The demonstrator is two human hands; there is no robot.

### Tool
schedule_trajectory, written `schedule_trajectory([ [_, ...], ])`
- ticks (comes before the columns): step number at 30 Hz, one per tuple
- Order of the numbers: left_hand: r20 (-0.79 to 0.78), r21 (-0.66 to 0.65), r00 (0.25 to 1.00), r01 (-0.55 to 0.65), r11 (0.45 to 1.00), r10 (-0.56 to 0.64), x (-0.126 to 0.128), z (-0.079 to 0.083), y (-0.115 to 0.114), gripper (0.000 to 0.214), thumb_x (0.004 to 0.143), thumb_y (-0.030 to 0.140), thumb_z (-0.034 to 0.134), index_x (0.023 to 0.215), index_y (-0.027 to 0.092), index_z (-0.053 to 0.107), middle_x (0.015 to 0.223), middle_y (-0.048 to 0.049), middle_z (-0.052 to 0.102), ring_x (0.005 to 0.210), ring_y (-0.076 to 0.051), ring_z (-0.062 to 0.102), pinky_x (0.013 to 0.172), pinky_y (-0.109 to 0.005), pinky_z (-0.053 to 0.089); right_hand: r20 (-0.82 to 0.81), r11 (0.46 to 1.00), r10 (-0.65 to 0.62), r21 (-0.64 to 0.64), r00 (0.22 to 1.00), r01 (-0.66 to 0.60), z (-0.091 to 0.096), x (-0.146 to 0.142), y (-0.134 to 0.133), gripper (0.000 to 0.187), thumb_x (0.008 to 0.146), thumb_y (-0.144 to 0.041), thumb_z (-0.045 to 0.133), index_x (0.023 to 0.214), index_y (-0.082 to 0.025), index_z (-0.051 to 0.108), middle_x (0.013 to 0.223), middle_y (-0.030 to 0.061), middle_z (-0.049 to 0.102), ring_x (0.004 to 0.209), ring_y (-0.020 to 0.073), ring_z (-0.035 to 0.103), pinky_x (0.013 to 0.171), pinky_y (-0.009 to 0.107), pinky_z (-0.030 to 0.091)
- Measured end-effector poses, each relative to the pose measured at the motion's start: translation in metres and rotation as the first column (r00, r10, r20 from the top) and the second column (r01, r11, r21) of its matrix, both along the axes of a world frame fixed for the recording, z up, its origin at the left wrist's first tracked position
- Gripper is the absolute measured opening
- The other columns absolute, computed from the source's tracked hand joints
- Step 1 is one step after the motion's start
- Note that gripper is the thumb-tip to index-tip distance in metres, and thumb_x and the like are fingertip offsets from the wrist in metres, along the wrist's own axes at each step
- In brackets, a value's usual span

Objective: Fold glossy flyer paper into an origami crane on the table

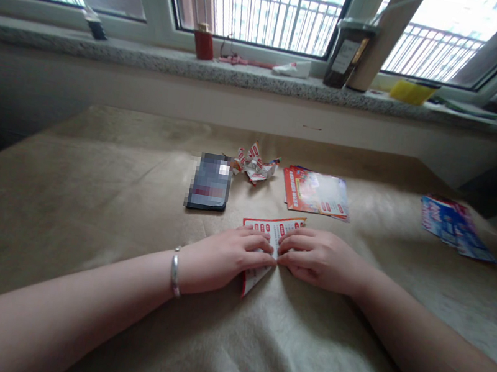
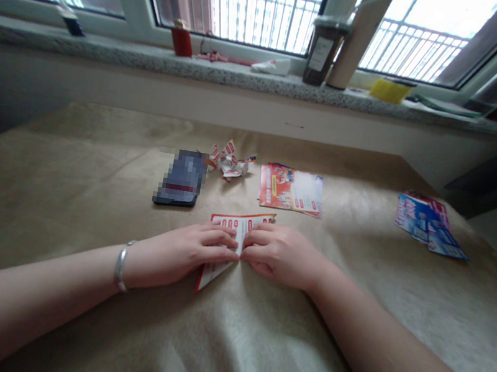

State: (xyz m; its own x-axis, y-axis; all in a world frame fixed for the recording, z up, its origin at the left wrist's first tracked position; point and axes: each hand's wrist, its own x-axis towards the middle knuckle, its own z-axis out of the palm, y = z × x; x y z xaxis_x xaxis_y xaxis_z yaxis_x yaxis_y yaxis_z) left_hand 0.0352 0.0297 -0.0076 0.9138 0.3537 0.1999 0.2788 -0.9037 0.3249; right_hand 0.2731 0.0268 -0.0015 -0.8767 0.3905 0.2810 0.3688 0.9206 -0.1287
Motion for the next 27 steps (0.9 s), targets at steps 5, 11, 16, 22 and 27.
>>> schedule_trajectory([
  [5, 0.007, 0.003, 1.0, -0.005, 1.0, 0.005, 0.0, 0.0, 0.0, 0.029, 0.093, 0.015, 0.041, 0.117, 0.02, 0.057, 0.116, -0.0087, 0.058, 0.113, -0.02, 0.051, 0.096, -0.038, 0.043, 0.037, 1.0, -0.014, 0.024, 0.999, 0.013, 0.002, 0.003, 0.002, 0.021, 0.089, -0.017, 0.045, 0.086, -0.02, 0.066, 0.093, 0.004, 0.066, 0.085, 0.014, 0.058, 0.075, 0.029, 0.048],
  [11, -0.026, 0.025, 1.0, -0.006, 1.0, 0.006, -0.001, 0.0, 0.0, 0.029, 0.093, 0.015, 0.04, 0.117, 0.02, 0.056, 0.117, -0.0079, 0.057, 0.11, -0.021, 0.052, 0.096, -0.037, 0.043, 0.089, 0.999, -0.032, 0.027, 0.996, 0.03, 0.003, 0.005, 0.004, 0.024, 0.09, -0.017, 0.043, 0.086, -0.019, 0.067, 0.093, 0.0044, 0.067, 0.088, 0.016, 0.058, 0.076, 0.03, 0.049],
  [16, -0.031, 0.032, 0.999, -0.008, 0.999, 0.009, -0.001, -0.001, 0.001, 0.029, 0.093, 0.016, 0.041, 0.118, 0.02, 0.055, 0.117, -0.0075, 0.057, 0.11, -0.021, 0.052, 0.096, -0.037, 0.043, 0.11, 0.998, -0.039, 0.055, 0.993, 0.033, 0.003, 0.007, 0.005, 0.023, 0.089, -0.015, 0.044, 0.085, -0.019, 0.066, 0.094, 0.0044, 0.067, 0.088, 0.0158, 0.059, 0.076, 0.03, 0.05],
  [22, -0.026, 0.025, 1.0, -0.007, 1.0, 0.007, -0.001, -0.002, 0.001, 0.029, 0.093, 0.015, 0.041, 0.118, 0.02, 0.055, 0.118, -0.0074, 0.057, 0.111, -0.02, 0.051, 0.097, -0.037, 0.042, 0.167, 0.994, -0.042, 0.106, 0.985, 0.024, 0.005, 0.009, 0.006, 0.021, 0.089, -0.015, 0.046, 0.084, -0.018, 0.065, 0.097, 0.0042, 0.067, 0.089, 0.0164, 0.06, 0.076, 0.031, 0.051],
  [27, -0.023, 0.018, 1.0, -0.005, 1.0, 0.005, -0.002, -0.004, 0.001, 0.029, 0.093, 0.014, 0.041, 0.119, 0.02, 0.055, 0.119, -0.0072, 0.056, 0.111, -0.02, 0.051, 0.097, -0.037, 0.042, 0.191, 0.99, -0.039, 0.141, 0.981, 0.012, 0.006, 0.011, 0.007, 0.018, 0.089, -0.015, 0.047, 0.087, -0.017, 0.065, 0.101, 0.0037, 0.067, 0.092, 0.0178, 0.061, 0.077, 0.032, 0.052],
])
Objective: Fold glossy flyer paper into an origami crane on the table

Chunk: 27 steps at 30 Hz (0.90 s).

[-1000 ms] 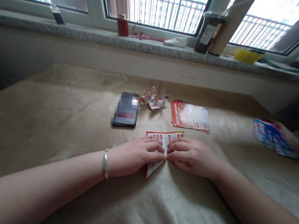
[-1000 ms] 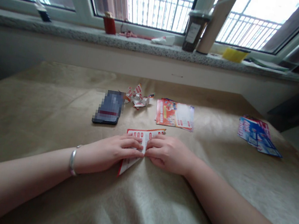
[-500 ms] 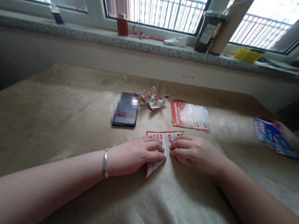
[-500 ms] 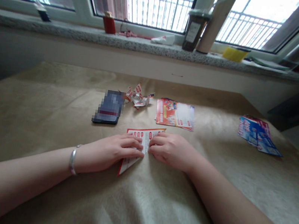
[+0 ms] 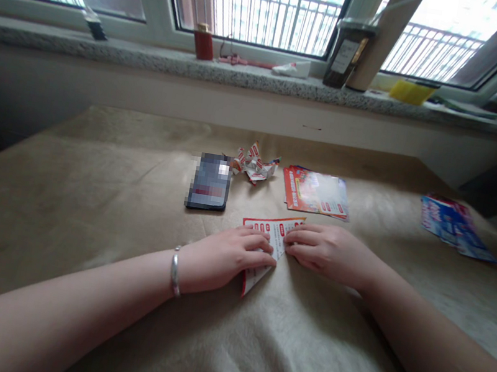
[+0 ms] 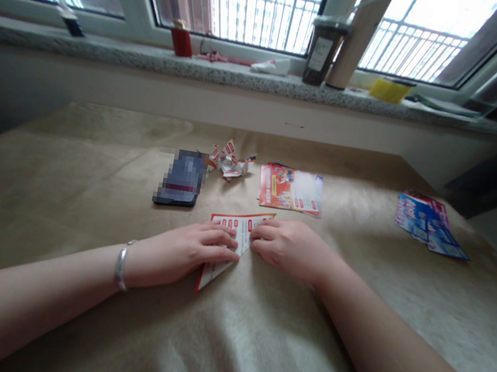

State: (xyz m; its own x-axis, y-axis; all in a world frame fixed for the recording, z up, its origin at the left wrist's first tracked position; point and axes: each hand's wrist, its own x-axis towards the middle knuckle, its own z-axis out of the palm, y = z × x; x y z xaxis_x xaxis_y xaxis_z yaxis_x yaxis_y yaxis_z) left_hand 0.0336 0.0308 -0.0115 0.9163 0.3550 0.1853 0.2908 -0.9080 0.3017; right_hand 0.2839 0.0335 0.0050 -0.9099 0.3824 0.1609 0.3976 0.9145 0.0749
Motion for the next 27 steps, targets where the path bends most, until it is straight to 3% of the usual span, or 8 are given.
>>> schedule_trajectory([
  [6, 0.017, -0.009, 1.0, 0.01, 1.0, -0.01, 0.0, 0.0, 0.0, 0.029, 0.093, 0.014, 0.042, 0.118, 0.02, 0.055, 0.119, -0.0072, 0.057, 0.112, -0.021, 0.05, 0.097, -0.037, 0.042, -0.023, 0.999, -0.032, 0.004, 0.999, 0.032, -0.003, 0.007, 0.003, 0.02, 0.09, -0.016, 0.045, 0.088, -0.018, 0.065, 0.103, 0.004, 0.067, 0.095, 0.0185, 0.06, 0.08, 0.033, 0.051],
  [10, 0.014, -0.008, 1.0, 0.007, 1.0, -0.007, 0.0, 0.002, 0.0, 0.03, 0.093, 0.014, 0.041, 0.118, 0.02, 0.056, 0.118, -0.0078, 0.057, 0.111, -0.021, 0.051, 0.096, -0.037, 0.042, -0.181, 0.98, -0.169, -0.134, 0.969, 0.146, -0.009, 0.006, 0.004, 0.015, 0.085, -0.016, 0.049, 0.084, -0.021, 0.063, 0.097, 0.0016, 0.068, 0.091, 0.0161, 0.06, 0.082, 0.032, 0.048],
  [13, 0.015, -0.006, 1.0, 0.008, 1.0, -0.008, 0.0, 0.002, 0.0, 0.03, 0.093, 0.014, 0.042, 0.118, 0.02, 0.056, 0.117, -0.008, 0.057, 0.111, -0.021, 0.051, 0.096, -0.038, 0.043, -0.237, 0.925, -0.34, -0.256, 0.91, 0.279, -0.014, -0.001, 0.001, 0.005, 0.081, -0.022, 0.056, 0.083, -0.022, 0.061, 0.093, 0.0036, 0.065, 0.09, 0.0182, 0.057, 0.084, 0.035, 0.046],
  [18, 0.03, 0.0, 1.0, 0.004, 1.0, -0.004, 0.0, 0.001, 0.001, 0.029, 0.093, 0.014, 0.042, 0.118, 0.02, 0.056, 0.117, -0.0087, 0.057, 0.112, -0.021, 0.051, 0.096, -0.038, 0.043, -0.234, 0.812, -0.562, -0.336, 0.793, 0.476, -0.019, -0.016, -0.005, 0.019, 0.072, -0.033, 0.064, 0.084, -0.021, 0.054, 0.098, 0.0071, 0.058, 0.096, 0.024, 0.052, 0.085, 0.039, 0.043],
  [22, 0.027, -0.008, 1.0, 0.012, 1.0, -0.012, 0.0, 0.001, 0.001, 0.03, 0.092, 0.014, 0.043, 0.118, 0.02, 0.056, 0.117, -0.0088, 0.057, 0.112, -0.021, 0.051, 0.096, -0.038, 0.043, -0.231, 0.749, -0.647, -0.371, 0.727, 0.549, -0.023, -0.018, -0.004, 0.026, 0.067, -0.031, 0.064, 0.085, -0.021, 0.048, 0.097, 0.0072, 0.056, 0.095, 0.0244, 0.051, 0.084, 0.039, 0.042],
  [27, 0.021, -0.001, 1.0, 0.01, 1.0, -0.01, 0.0, 0.001, 0.001, 0.029, 0.093, 0.015, 0.041, 0.118, 0.02, 0.056, 0.117, -0.0083, 0.057, 0.11, -0.021, 0.052, 0.096, -0.038, 0.044, -0.246, 0.712, -0.696, -0.358, 0.675, 0.604, -0.026, -0.014, -0.001, 0.028, 0.067, -0.033, 0.063, 0.085, -0.022, 0.045, 0.095, 0.0061, 0.056, 0.092, 0.0249, 0.051, 0.082, 0.039, 0.04],
])
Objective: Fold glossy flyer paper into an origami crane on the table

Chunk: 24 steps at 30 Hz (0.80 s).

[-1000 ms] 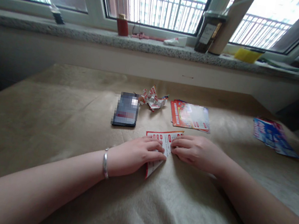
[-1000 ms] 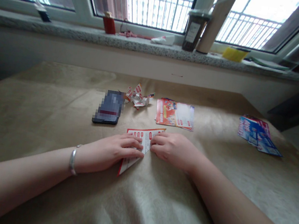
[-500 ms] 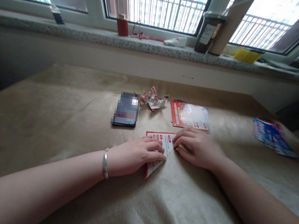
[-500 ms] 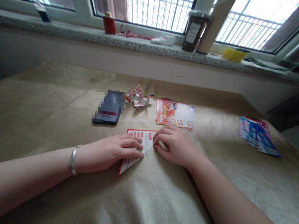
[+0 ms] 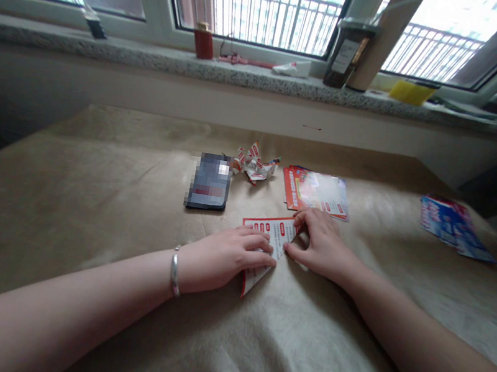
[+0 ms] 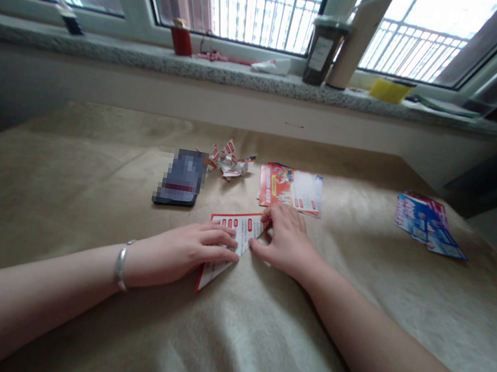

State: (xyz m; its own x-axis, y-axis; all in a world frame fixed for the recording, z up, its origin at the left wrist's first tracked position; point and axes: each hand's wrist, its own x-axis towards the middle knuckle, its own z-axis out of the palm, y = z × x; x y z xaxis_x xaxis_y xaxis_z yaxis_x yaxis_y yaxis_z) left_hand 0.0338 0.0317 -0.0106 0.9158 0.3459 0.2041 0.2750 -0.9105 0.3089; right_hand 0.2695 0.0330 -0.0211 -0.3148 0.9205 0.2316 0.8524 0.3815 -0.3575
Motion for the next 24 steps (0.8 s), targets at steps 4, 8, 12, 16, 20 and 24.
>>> schedule_trajectory([
  [4, -0.004, -0.003, 1.0, -0.001, 1.0, 0.001, -0.0001, -0.0001, -0.0004, 0.029, 0.093, 0.015, 0.04, 0.118, 0.019, 0.056, 0.117, -0.0082, 0.058, 0.11, -0.021, 0.052, 0.096, -0.038, 0.043, -0.002, 1.0, -0.025, 0.019, 1.0, 0.025, -0.0007, 0.0018, 0.0009, 0.029, 0.067, -0.034, 0.063, 0.086, -0.023, 0.044, 0.091, 0.0049, 0.057, 0.09, 0.0251, 0.051, 0.082, 0.039, 0.039],
  [8, 0.009, -0.002, 1.0, 0.008, 1.0, -0.008, -0.0007, 0.0001, -0.0004, 0.029, 0.093, 0.014, 0.041, 0.117, 0.019, 0.056, 0.117, -0.0084, 0.058, 0.11, -0.021, 0.052, 0.096, -0.038, 0.043, -0.009, 0.998, -0.056, 0.028, 0.998, 0.056, -0.0014, 0.004, 0.0022, 0.029, 0.069, -0.034, 0.062, 0.088, -0.023, 0.044, 0.091, 0.0056, 0.057, 0.09, 0.0256, 0.052, 0.08, 0.039, 0.04],
  [12, 0.011, -0.001, 1.0, 0.011, 1.0, -0.011, -0.0014, -0.0013, -0.0001, 0.03, 0.093, 0.014, 0.04, 0.118, 0.02, 0.056, 0.118, -0.0083, 0.057, 0.111, -0.02, 0.052, 0.095, -0.037, 0.043, -0.002, 0.996, -0.08, 0.047, 0.997, 0.08, -0.0029, 0.0061, 0.0043, 0.028, 0.07, -0.036, 0.061, 0.089, -0.022, 0.045, 0.093, 0.0074, 0.057, 0.09, 0.0268, 0.051, 0.079, 0.04, 0.04],
  [16, 0.016, -0.002, 1.0, 0.01, 1.0, -0.01, -0.0017, -0.0025, 0.0001, 0.03, 0.094, 0.015, 0.04, 0.118, 0.02, 0.056, 0.118, -0.0083, 0.057, 0.11, -0.02, 0.052, 0.096, -0.037, 0.043, 0.015, 0.994, -0.093, 0.061, 0.996, 0.092, -0.0044, 0.0073, 0.0063, 0.025, 0.071, -0.035, 0.058, 0.089, -0.022, 0.045, 0.091, 0.0076, 0.058, 0.089, 0.0268, 0.051, 0.079, 0.041, 0.041],
  [20, 0.016, -0.008, 1.0, 0.006, 1.0, -0.006, -0.0012, -0.0023, 0.0001, 0.03, 0.093, 0.014, 0.04, 0.118, 0.02, 0.056, 0.118, -0.0082, 0.057, 0.11, -0.02, 0.052, 0.096, -0.037, 0.043, 0.021, 0.993, -0.102, 0.057, 0.995, 0.101, -0.0049, 0.0082, 0.008, 0.023, 0.072, -0.034, 0.056, 0.088, -0.022, 0.045, 0.091, 0.0079, 0.057, 0.09, 0.0269, 0.051, 0.079, 0.041, 0.041],
  [24, 0.02, -0.012, 1.0, 0.008, 1.0, -0.007, -0.001, -0.0017, -0.0002, 0.03, 0.093, 0.014, 0.04, 0.117, 0.02, 0.056, 0.117, -0.0086, 0.058, 0.11, -0.02, 0.052, 0.096, -0.037, 0.043, 0.029, 0.992, -0.114, 0.057, 0.993, 0.112, -0.0042, 0.0084, 0.0083, 0.022, 0.072, -0.032, 0.055, 0.088, -0.022, 0.044, 0.09, 0.0076, 0.057, 0.089, 0.0271, 0.052, 0.079, 0.042, 0.041],
])
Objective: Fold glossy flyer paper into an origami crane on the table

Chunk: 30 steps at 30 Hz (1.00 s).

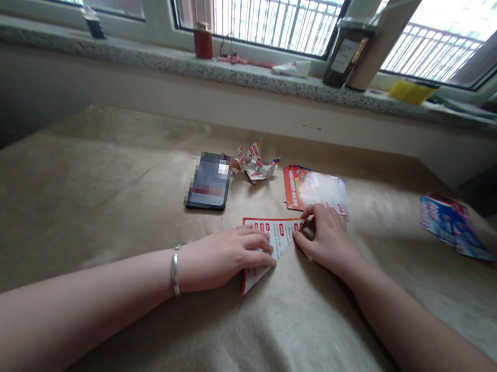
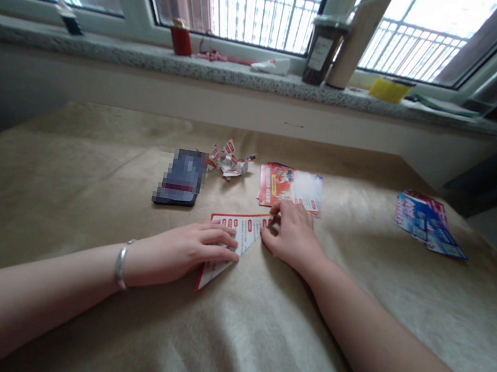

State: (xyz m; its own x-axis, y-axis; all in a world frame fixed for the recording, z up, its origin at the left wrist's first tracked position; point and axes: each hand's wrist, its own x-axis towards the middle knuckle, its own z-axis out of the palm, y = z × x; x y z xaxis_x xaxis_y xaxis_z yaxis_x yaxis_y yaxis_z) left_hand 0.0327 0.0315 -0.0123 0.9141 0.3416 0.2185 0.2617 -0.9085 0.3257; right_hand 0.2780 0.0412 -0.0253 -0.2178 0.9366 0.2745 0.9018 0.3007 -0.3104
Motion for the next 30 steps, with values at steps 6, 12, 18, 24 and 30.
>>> schedule_trajectory([
  [6, -0.002, 0.0, 1.0, 0.002, 1.0, -0.002, -0.001, 0.0, 0.0, 0.03, 0.093, 0.014, 0.04, 0.118, 0.02, 0.056, 0.117, -0.0086, 0.057, 0.111, -0.02, 0.052, 0.096, -0.037, 0.043, -0.017, 0.999, -0.041, 0.032, 0.999, 0.042, -0.002, 0.002, 0.003, 0.017, 0.073, -0.029, 0.055, 0.085, -0.024, 0.044, 0.083, 0.0049, 0.058, 0.084, 0.026, 0.053, 0.077, 0.041, 0.04],
  [12, -0.002, 0.001, 1.0, 0.003, 1.0, -0.003, 0.0, 0.002, -0.001, 0.03, 0.093, 0.013, 0.04, 0.117, 0.019, 0.057, 0.116, -0.0088, 0.058, 0.111, -0.02, 0.052, 0.095, -0.037, 0.044, -0.018, 0.998, -0.059, 0.006, 0.998, 0.059, -0.003, 0.006, 0.007, 0.016, 0.073, -0.03, 0.056, 0.084, -0.023, 0.045, 0.084, 0.0049, 0.06, 0.084, 0.0255, 0.055, 0.076, 0.041, 0.039],
  [18, -0.013, 0.004, 1.0, 0.001, 1.0, -0.001, 0.0, 0.003, -0.001, 0.03, 0.093, 0.014, 0.04, 0.118, 0.019, 0.057, 0.117, -0.009, 0.057, 0.111, -0.021, 0.052, 0.095, -0.038, 0.044, 0.001, 0.996, -0.084, 0.012, 0.996, 0.084, 0.0, 0.006, 0.008, 0.014, 0.073, -0.027, 0.055, 0.083, -0.023, 0.045, 0.082, 0.0058, 0.061, 0.081, 0.0253, 0.054, 0.073, 0.039, 0.039],
  [24, -0.012, -0.004, 1.0, 0.0, 1.0, 0.0, -0.001, 0.0, -0.001, 0.031, 0.093, 0.014, 0.04, 0.118, 0.02, 0.056, 0.118, -0.0086, 0.057, 0.111, -0.021, 0.052, 0.096, -0.038, 0.043, 0.004, 0.994, -0.106, 0.028, 0.994, 0.106, -0.004, 0.009, 0.013, 0.014, 0.071, -0.025, 0.054, 0.082, -0.023, 0.045, 0.077, 0.0043, 0.062, 0.076, 0.0246, 0.054, 0.071, 0.039, 0.039],
  [30, -0.004, 0.006, 1.0, 0.001, 1.0, -0.001, 0.0, 0.0, -0.001, 0.03, 0.094, 0.014, 0.04, 0.118, 0.02, 0.056, 0.118, -0.0087, 0.057, 0.111, -0.021, 0.052, 0.095, -0.038, 0.044, -0.028, 0.995, -0.101, 0.019, 0.994, 0.102, -0.009, 0.013, 0.017, 0.014, 0.071, -0.024, 0.053, 0.083, -0.023, 0.046, 0.076, 0.0024, 0.063, 0.07, 0.0215, 0.056, 0.075, 0.041, 0.04],
])
